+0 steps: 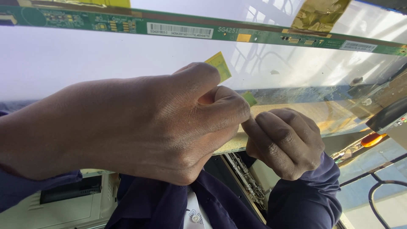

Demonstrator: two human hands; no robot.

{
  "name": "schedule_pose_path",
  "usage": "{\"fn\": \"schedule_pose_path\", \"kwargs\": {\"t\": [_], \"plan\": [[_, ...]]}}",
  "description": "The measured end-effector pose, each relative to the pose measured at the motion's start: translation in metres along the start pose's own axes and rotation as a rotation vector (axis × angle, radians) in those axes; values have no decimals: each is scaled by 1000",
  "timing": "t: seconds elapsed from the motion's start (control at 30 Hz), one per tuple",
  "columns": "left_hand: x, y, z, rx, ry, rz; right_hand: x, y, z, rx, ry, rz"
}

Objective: Cleaning the edge of a glass screen panel using a small piece of cleaning material and adjusting adhesive tabs.

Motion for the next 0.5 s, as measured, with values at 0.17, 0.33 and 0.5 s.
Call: {"fn": "schedule_pose_path", "kwargs": {"t": [0.17, 0.33, 0.5], "plan": [[9, -4, 0, 13, -5, 22, 7, 2, 5, -61, 6, 5], [4, -4, 4, -3, 6, -1, 6, 2, 4, -5, 12, -1], [6, -4, 0, 19, -4, 5, 7, 2, 6, -49, 20, -11]]}}
Point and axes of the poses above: each hand's wrist, its own z-axis towards the middle knuckle, its own x-axis out of the back of the hand, y = z × x, the point moved 9 cm from there along z, towards the middle knuckle, and after that the axes turned 9 degrees about -x, right-handed, at the moved point
